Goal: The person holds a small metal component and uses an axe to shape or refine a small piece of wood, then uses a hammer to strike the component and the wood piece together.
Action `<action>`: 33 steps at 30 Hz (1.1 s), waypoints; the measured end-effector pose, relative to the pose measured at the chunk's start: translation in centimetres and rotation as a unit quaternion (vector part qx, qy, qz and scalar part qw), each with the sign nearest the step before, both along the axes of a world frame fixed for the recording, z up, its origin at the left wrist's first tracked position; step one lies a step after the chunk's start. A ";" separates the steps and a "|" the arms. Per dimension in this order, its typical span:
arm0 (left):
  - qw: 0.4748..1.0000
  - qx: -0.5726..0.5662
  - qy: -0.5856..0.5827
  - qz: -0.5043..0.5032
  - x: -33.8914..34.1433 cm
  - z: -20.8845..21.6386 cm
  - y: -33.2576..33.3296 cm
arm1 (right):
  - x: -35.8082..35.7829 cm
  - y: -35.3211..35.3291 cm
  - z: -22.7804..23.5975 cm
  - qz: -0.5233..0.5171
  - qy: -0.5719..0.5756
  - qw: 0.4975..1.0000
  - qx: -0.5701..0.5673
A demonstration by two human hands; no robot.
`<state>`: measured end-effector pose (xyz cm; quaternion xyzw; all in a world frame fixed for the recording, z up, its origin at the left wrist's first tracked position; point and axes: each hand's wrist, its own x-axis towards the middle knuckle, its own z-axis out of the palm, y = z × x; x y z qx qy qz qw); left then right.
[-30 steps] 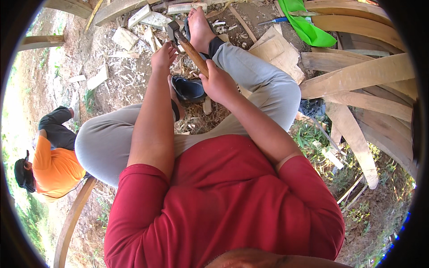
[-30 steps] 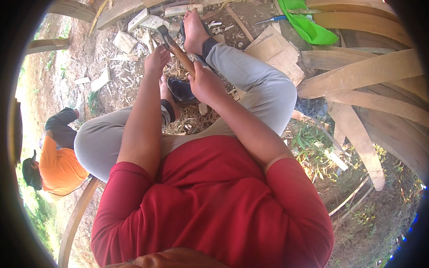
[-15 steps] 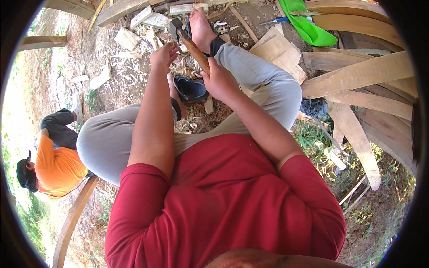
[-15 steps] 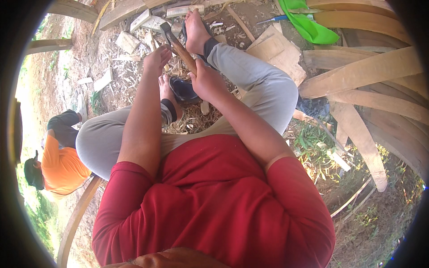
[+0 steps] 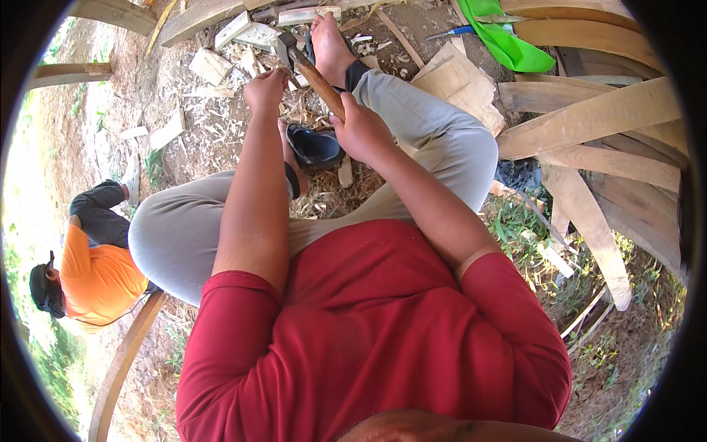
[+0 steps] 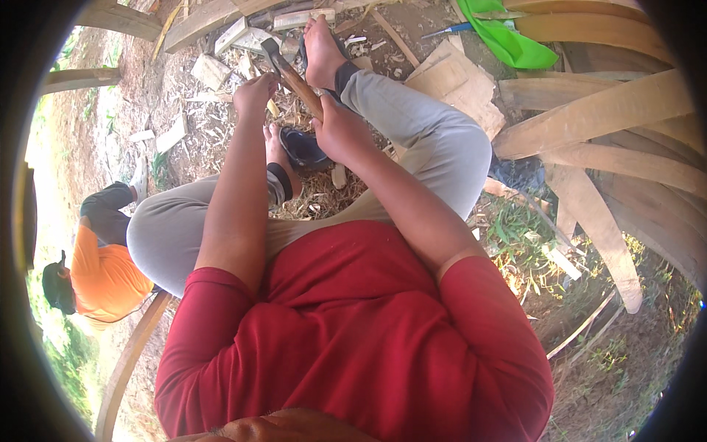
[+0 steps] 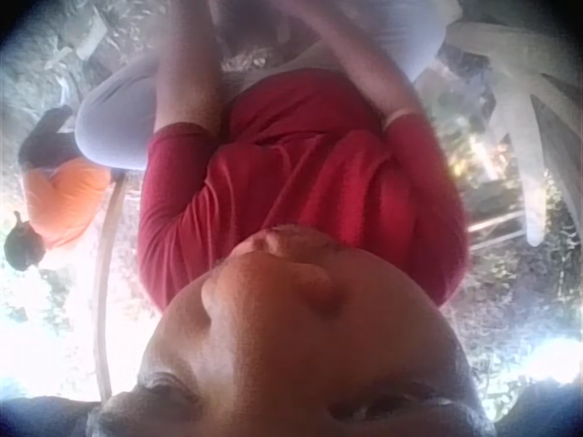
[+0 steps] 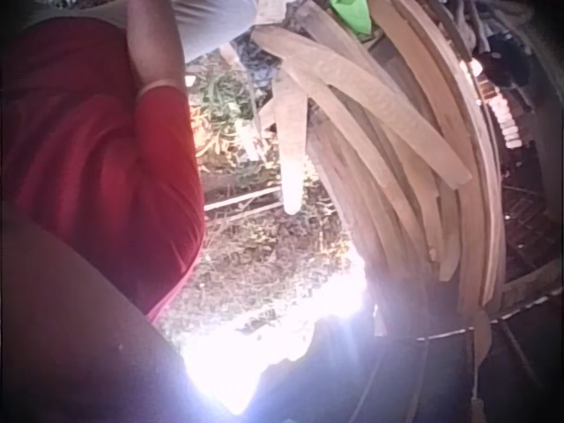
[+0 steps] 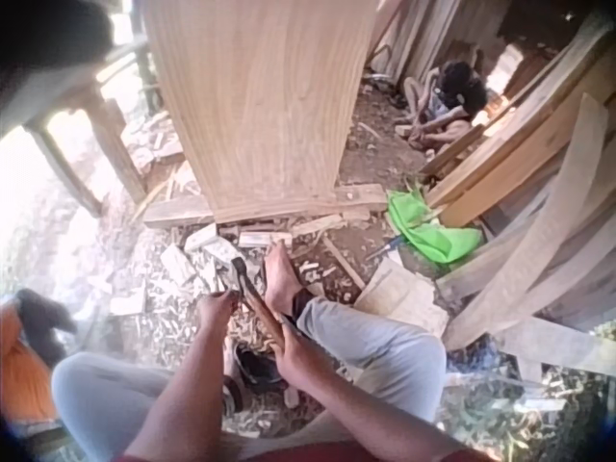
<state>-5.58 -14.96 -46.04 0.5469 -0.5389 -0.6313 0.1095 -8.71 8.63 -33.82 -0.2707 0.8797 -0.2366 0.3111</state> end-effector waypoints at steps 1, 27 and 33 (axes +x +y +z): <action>1.000 -0.011 -0.004 -0.008 0.0 -0.1 0.0 | 0.0 0.0 0.1 -0.003 -0.005 1.000 0.005; 1.000 0.012 0.012 0.017 -0.5 0.3 0.3 | -0.2 -0.5 -0.4 -0.005 -0.009 1.000 -0.004; 1.000 0.008 0.013 0.006 -0.5 0.3 0.4 | -0.1 -0.4 -1.1 -0.018 0.004 1.000 -0.024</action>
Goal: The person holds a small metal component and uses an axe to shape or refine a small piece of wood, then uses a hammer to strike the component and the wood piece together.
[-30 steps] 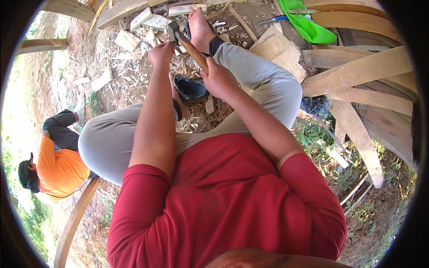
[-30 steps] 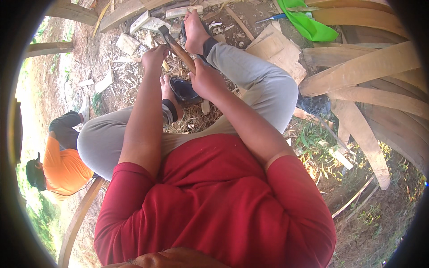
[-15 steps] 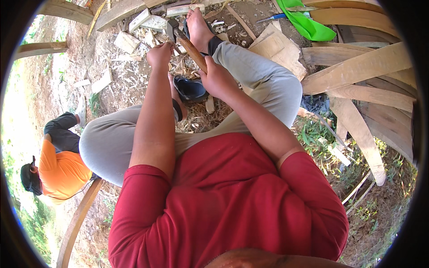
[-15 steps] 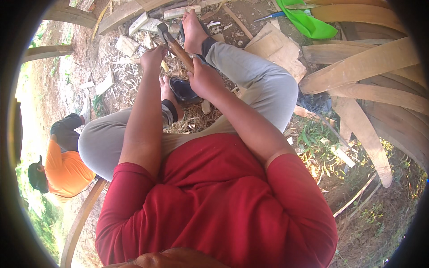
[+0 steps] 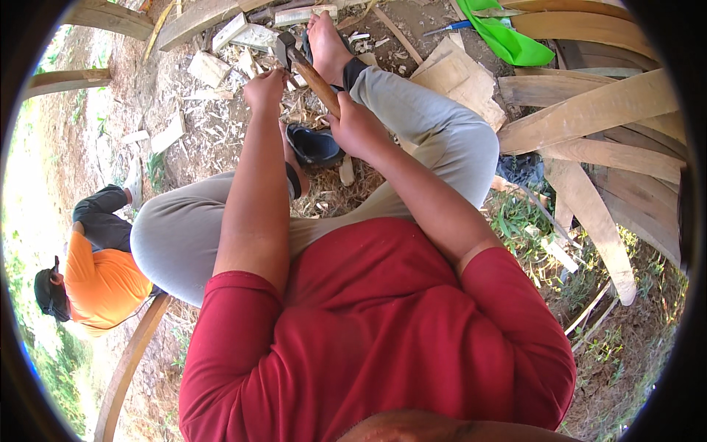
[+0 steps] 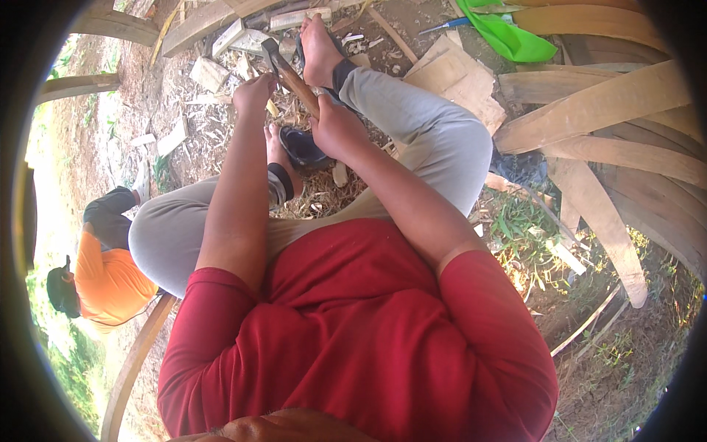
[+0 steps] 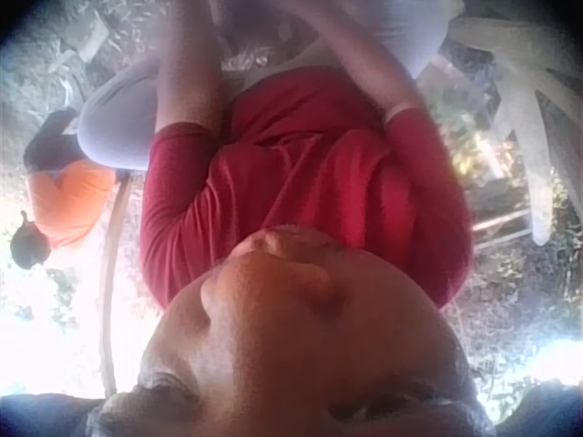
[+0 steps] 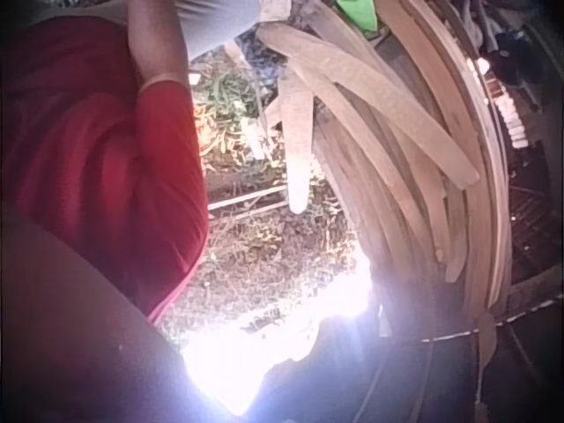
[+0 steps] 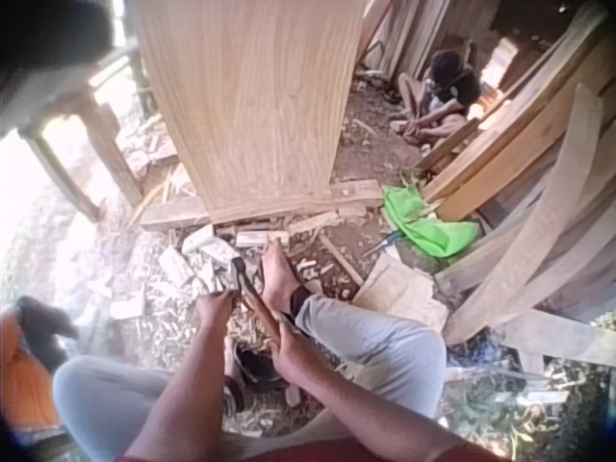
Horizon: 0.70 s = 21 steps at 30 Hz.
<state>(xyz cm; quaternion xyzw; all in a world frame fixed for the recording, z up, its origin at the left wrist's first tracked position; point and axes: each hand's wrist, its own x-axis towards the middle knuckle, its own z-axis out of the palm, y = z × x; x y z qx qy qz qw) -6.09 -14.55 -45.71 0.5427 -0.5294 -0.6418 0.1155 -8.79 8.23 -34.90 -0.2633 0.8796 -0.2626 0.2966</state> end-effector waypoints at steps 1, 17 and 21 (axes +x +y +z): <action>1.000 -0.003 0.002 0.002 0.2 -0.5 -0.3 | 0.0 0.0 -0.1 0.005 0.002 1.000 -0.003; 0.999 -0.015 -0.031 -0.018 -0.4 1.7 0.3 | -0.1 1.4 -1.4 -0.026 0.003 1.000 0.009; 1.000 -0.013 -0.014 -0.013 0.6 -1.9 -1.1 | 0.1 0.9 0.0 -0.028 -0.014 0.999 -0.028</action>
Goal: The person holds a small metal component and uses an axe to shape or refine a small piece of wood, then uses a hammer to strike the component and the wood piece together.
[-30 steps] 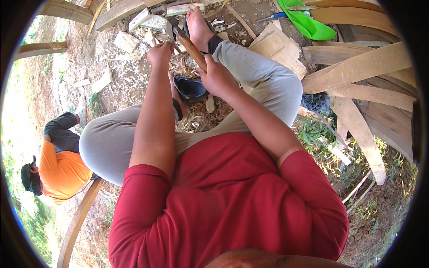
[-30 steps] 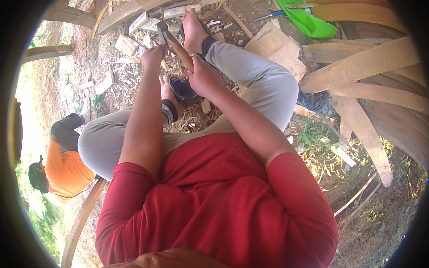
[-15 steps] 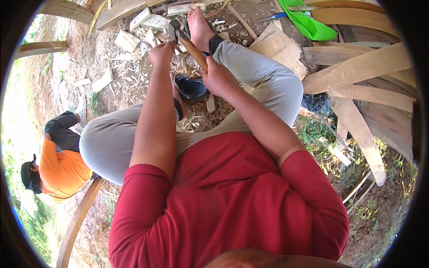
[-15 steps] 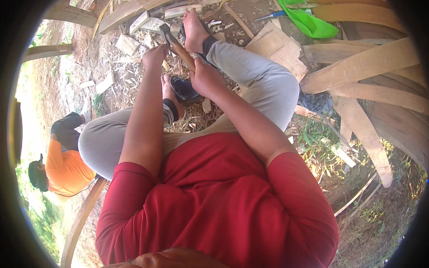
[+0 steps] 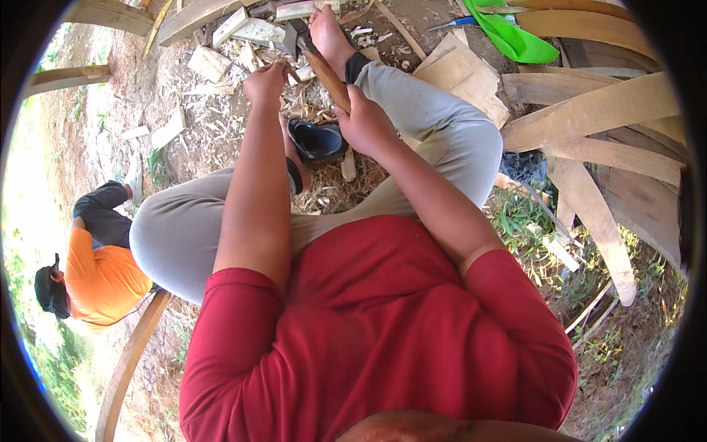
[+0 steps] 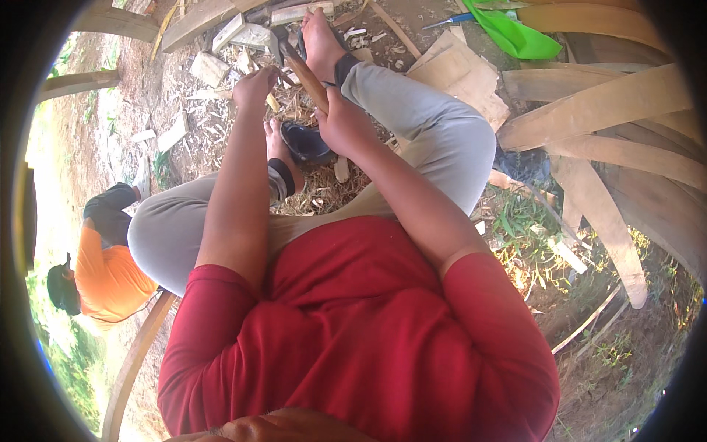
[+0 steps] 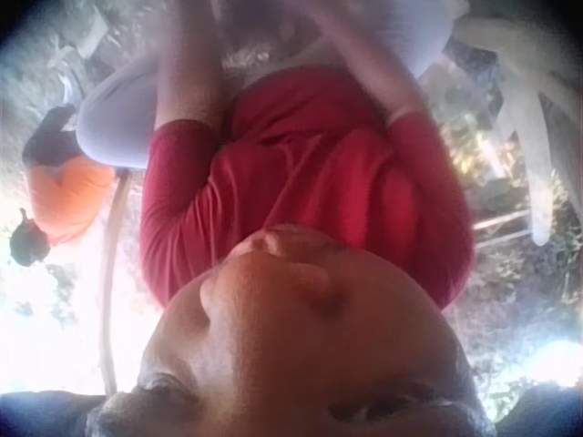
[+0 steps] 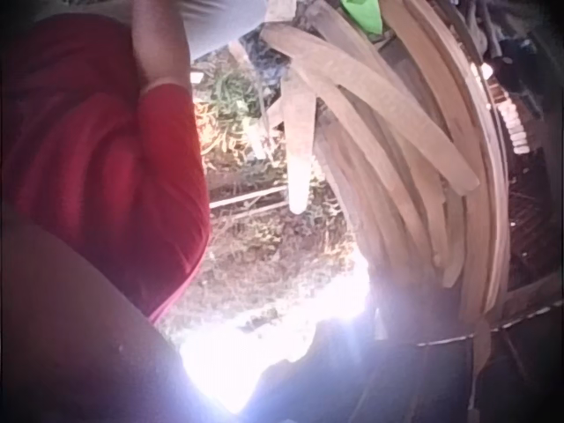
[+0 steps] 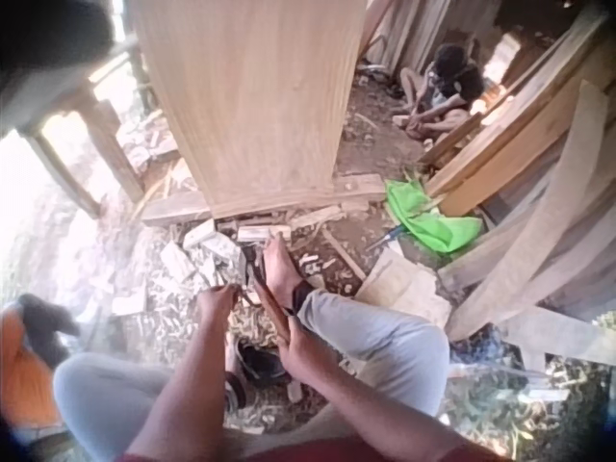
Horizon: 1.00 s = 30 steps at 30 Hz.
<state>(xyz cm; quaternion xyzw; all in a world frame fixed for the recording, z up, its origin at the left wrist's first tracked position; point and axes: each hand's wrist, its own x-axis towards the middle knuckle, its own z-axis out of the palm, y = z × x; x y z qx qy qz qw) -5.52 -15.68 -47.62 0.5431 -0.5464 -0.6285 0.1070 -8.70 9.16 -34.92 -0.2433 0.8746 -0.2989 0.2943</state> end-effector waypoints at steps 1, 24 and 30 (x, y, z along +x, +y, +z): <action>1.000 -0.003 -0.007 0.004 0.0 -0.4 0.0 | -0.3 -0.5 0.6 0.004 -0.004 1.000 0.009; 0.999 0.025 0.028 0.022 -0.6 1.4 1.0 | -0.7 -0.9 1.4 0.037 0.000 0.998 0.060; 0.999 0.024 0.031 0.025 -0.3 0.4 0.4 | -0.8 -1.0 2.1 0.047 -0.007 0.997 0.067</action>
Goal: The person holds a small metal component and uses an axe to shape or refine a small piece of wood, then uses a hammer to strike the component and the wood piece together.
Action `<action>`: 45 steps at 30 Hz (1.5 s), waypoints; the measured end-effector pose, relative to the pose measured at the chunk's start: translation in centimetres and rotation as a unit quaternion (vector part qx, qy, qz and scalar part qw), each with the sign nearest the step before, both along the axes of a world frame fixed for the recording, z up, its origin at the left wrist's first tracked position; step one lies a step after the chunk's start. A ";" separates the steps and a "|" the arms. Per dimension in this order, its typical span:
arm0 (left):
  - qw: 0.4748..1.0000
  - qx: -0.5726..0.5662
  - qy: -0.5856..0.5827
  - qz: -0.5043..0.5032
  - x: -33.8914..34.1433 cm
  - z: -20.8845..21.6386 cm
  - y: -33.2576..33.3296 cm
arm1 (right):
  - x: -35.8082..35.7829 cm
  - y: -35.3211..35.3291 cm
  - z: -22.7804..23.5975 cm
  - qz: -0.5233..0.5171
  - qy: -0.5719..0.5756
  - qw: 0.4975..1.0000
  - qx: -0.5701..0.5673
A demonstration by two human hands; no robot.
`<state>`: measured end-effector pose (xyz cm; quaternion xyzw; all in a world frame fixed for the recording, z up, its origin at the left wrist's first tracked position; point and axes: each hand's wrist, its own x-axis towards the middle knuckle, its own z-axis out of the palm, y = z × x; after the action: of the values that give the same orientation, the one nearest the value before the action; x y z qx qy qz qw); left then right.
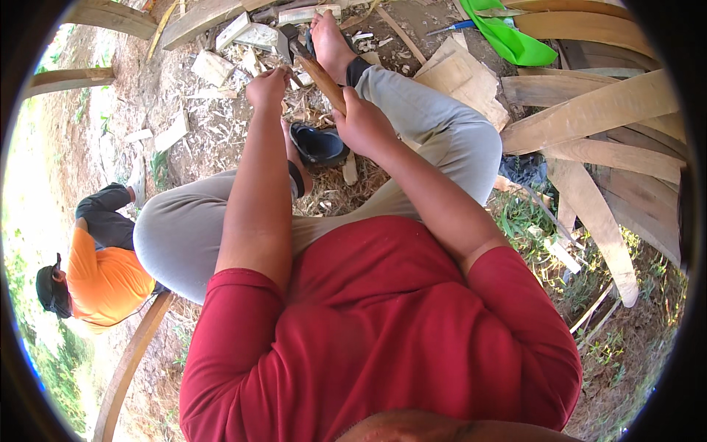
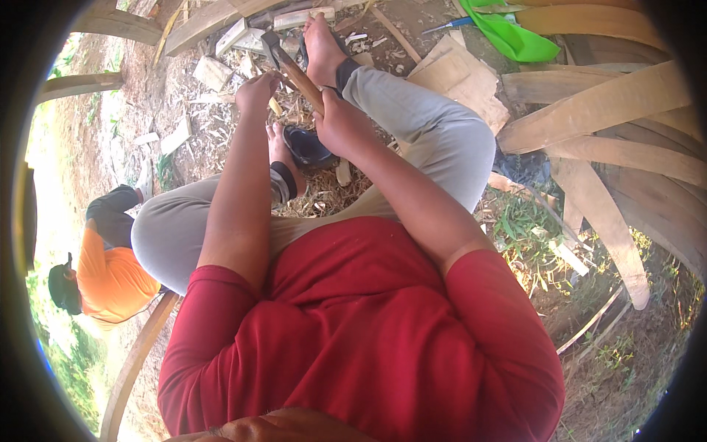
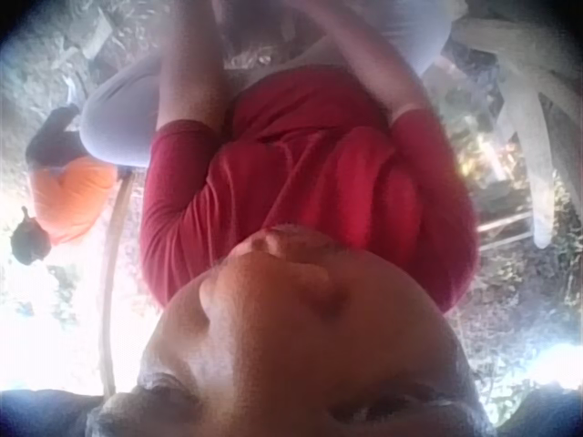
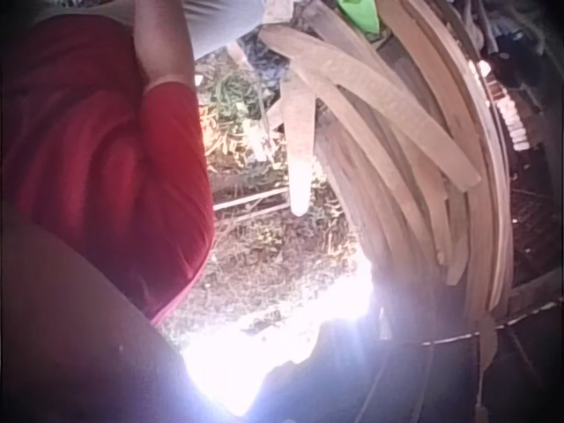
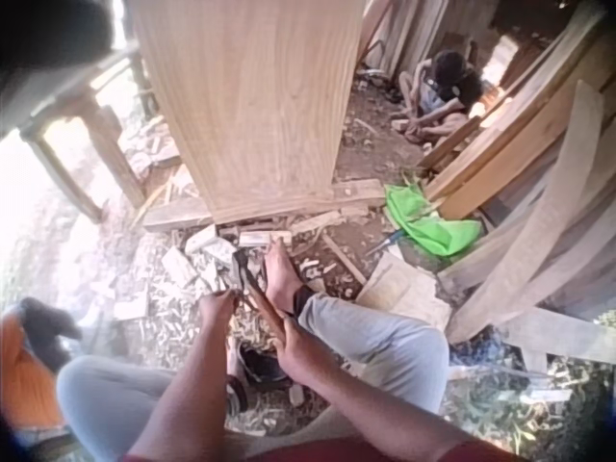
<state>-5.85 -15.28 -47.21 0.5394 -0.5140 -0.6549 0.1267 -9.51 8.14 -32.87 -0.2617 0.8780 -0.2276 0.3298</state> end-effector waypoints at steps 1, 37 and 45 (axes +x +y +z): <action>1.000 -0.001 0.008 0.011 -0.2 0.0 0.2 | 0.0 0.1 -0.3 0.005 0.001 1.000 0.006; 1.000 0.007 -0.013 -0.005 -0.5 1.4 0.6 | -0.4 -0.4 -1.2 -0.033 -0.029 0.999 -0.023; 1.000 0.011 -0.015 -0.011 -0.2 0.9 0.1 | -0.2 -0.3 -1.3 -0.019 -0.014 1.000 -0.017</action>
<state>-6.03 -15.16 -46.32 0.5450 -0.5146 -0.6534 0.1055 -9.69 7.85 -34.12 -0.2475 0.8742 -0.2519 0.3333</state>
